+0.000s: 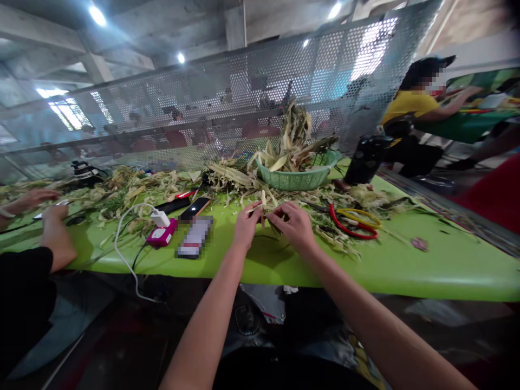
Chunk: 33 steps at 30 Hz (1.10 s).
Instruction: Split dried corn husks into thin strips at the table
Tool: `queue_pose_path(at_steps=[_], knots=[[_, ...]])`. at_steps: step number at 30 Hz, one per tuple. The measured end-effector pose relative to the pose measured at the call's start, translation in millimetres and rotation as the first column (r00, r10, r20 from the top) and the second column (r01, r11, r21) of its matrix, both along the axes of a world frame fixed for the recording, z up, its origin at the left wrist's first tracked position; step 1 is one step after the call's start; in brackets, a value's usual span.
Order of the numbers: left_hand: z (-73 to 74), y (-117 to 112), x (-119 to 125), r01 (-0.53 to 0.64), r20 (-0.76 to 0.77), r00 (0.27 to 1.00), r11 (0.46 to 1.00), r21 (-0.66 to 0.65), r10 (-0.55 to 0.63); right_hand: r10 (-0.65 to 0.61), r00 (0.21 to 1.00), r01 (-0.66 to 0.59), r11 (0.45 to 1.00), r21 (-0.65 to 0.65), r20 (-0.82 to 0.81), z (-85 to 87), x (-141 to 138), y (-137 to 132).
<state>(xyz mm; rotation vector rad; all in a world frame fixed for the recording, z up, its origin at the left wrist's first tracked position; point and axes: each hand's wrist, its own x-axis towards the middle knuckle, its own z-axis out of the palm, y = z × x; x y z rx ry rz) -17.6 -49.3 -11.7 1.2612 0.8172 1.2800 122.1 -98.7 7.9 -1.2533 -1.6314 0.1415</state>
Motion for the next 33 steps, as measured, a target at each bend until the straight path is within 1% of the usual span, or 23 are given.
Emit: queue_pose_path(at_steps=[2, 4, 7, 14, 21, 25, 28, 30, 33], knots=[[-1.6, 1.0, 1.1, -0.006, 0.048, 0.999, 0.999, -0.037, 0.008, -0.013, 0.997, 0.014, 1.0, -0.017, 0.079, 0.6, -1.3, 0.3], [-3.2, 1.8, 2.0, -0.005, 0.101, 0.995, 0.998, -0.058, 0.01, -0.023, 0.991, 0.024, 1.0, -0.007, 0.135, 0.1, -2.0, 1.4], [-5.1, 2.4, 2.4, -0.001, 0.156, 0.988, 0.998, -0.069, 0.012, -0.036, 0.985, 0.038, 0.999, -0.004, 0.169, -2.4, -2.5, 3.9], [-5.3, 1.5, 2.1, 0.043, 0.19, 0.981, 0.997, -0.071, -0.029, -0.016, 0.992, 0.026, 0.997, -0.079, 0.127, -6.8, -3.7, 8.4], [-3.4, 0.6, 3.4, 0.127, 0.16, 0.98, 0.991, -0.05, -0.117, 0.006, 0.998, 0.002, 0.989, -0.145, 0.057, -8.4, -4.4, 6.6], [-3.3, 1.0, 3.6, 0.098, 0.159, 0.983, 0.994, -0.05, -0.089, 0.075, 0.997, -0.08, 0.973, -0.216, -0.029, -13.6, -3.0, 11.4], [-4.4, 2.8, 3.2, 0.032, 0.081, 0.996, 0.999, -0.01, -0.031, 0.123, 0.988, -0.144, 0.954, -0.263, -0.093, -19.3, -1.3, 17.6], [-5.8, 4.8, 2.9, -0.008, 0.027, 1.0, 1.0, 0.018, 0.007, 0.138, 0.983, -0.168, 0.944, -0.283, -0.121, -21.9, -0.6, 20.4], [-7.7, 7.9, 2.5, -0.034, 0.02, 0.999, 0.999, 0.025, 0.033, 0.146, 0.98, -0.181, 0.94, -0.29, -0.138, -22.0, -0.7, 21.5]])
